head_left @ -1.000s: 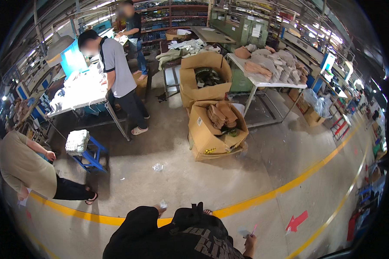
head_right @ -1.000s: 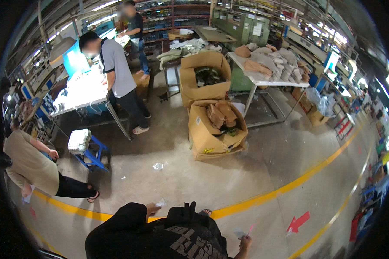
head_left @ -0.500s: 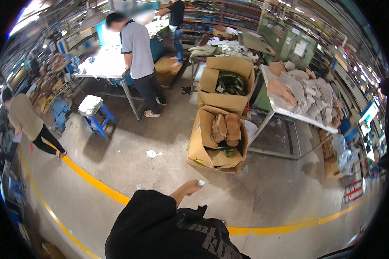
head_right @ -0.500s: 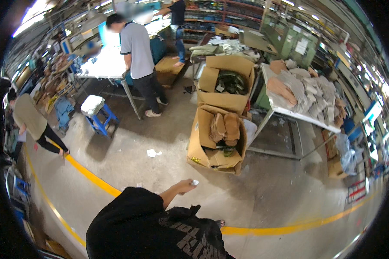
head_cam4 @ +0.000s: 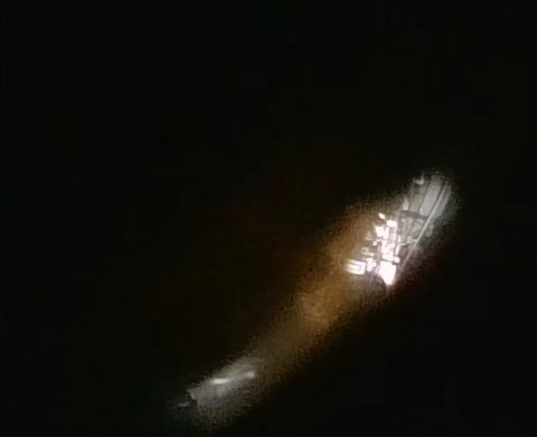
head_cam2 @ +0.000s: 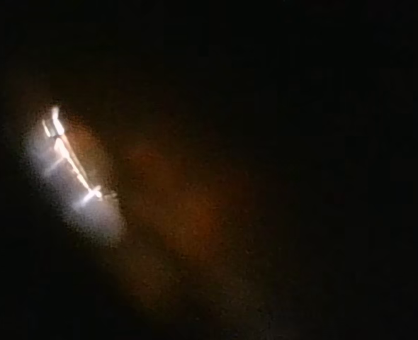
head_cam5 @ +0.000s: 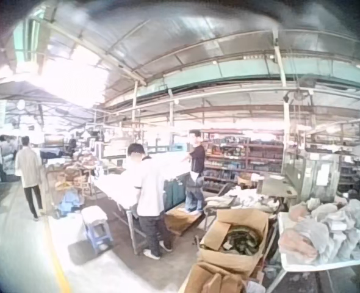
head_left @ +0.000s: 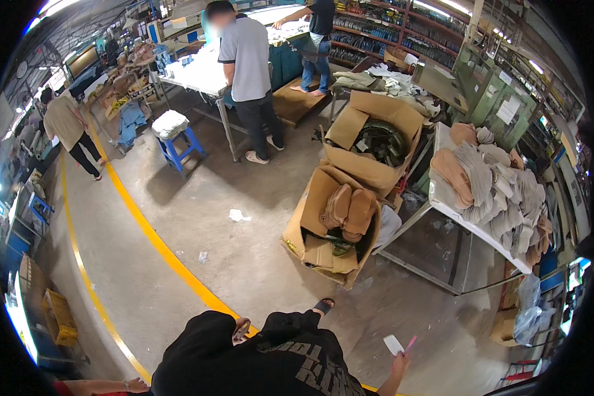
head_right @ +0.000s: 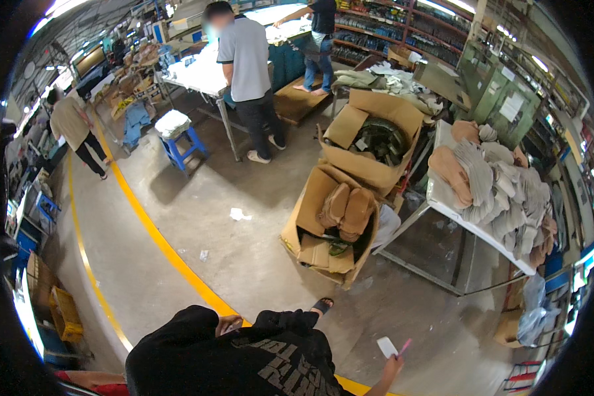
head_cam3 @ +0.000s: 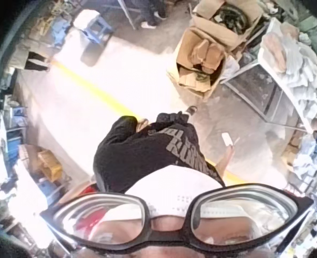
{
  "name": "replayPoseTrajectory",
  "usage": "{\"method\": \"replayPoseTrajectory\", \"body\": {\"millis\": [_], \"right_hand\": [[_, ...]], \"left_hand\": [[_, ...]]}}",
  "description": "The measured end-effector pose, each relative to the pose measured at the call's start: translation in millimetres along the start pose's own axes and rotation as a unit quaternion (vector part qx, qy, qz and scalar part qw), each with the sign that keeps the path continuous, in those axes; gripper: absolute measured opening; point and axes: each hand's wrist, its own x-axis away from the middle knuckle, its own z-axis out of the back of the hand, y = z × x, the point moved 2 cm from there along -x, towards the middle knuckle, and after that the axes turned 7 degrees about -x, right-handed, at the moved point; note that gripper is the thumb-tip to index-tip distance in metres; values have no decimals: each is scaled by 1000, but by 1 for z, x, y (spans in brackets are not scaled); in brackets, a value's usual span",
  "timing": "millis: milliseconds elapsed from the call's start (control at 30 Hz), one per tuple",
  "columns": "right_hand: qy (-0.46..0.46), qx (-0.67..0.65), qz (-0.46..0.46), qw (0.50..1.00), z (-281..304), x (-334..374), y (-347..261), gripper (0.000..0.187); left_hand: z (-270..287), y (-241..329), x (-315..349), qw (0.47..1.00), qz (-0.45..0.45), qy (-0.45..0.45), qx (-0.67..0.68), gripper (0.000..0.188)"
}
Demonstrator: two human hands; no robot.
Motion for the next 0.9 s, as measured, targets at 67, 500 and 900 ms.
{"method": "replayPoseTrajectory", "body": {"millis": [67, 500, 900], "right_hand": [[-26, 85, 92, 992, -36, -35, -30, 28], [-163, 181, -128, 961, -54, -57, -117, 32], [-234, 183, -18, 955, -129, -242, -156, 25]], "left_hand": [[-42, 21, 1, 919, -308, -182, 168, 56], [-75, 353, 73, 898, -370, 210, -113, 70], [-119, 182, 38, 949, -194, 249, 4, 63]]}}
